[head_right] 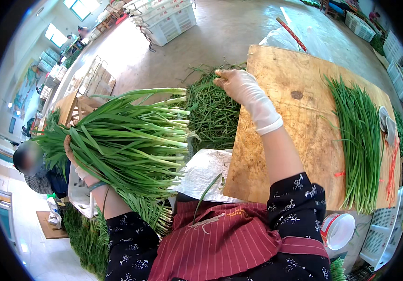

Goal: The person sorts and bundles green chives by hand on a wooden board, removing individual damaged leaves and then tying a bundle with a red rubber band.

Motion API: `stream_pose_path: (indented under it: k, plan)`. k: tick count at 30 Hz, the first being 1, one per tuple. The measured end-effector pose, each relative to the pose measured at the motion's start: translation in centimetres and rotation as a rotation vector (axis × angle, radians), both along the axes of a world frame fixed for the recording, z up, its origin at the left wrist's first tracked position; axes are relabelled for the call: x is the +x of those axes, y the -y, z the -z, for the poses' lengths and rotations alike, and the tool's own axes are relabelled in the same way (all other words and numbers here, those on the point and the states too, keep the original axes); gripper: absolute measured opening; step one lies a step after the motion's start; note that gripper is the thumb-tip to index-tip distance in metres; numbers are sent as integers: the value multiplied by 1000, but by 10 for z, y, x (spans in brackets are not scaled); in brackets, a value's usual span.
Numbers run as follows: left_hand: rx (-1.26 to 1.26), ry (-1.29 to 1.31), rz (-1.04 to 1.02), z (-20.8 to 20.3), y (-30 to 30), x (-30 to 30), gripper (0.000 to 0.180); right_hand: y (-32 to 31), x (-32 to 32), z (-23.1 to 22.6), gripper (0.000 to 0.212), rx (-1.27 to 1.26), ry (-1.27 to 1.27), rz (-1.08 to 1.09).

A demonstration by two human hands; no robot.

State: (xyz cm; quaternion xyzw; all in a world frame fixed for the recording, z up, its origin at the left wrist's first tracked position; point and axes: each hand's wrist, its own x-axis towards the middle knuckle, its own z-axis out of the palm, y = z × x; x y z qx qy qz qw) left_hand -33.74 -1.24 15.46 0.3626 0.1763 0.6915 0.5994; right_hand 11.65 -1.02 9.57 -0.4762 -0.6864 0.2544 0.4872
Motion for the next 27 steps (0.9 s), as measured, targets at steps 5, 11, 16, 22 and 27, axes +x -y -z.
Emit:
stream_pose_path:
  k: [5,11,16,22,27]
  plan:
    - [-19,5,-53,-5,12,15,33,41,-64,-72,35,58,-62,-111]
    - [-50,28,-132,-11,13,29,36,23,-93,-54,21,-20,-398,-126]
    - [-34,8,-82,-5,6,14,41,29,-102,-56,17,7,-520,-106]
    - [-50,-19,-112,-5,2,10,40,23,-99,-51,17,124,-655,41]
    - [-136,9,-212,-3,7,-7,37,19,-50,-46,24,102,-483,184]
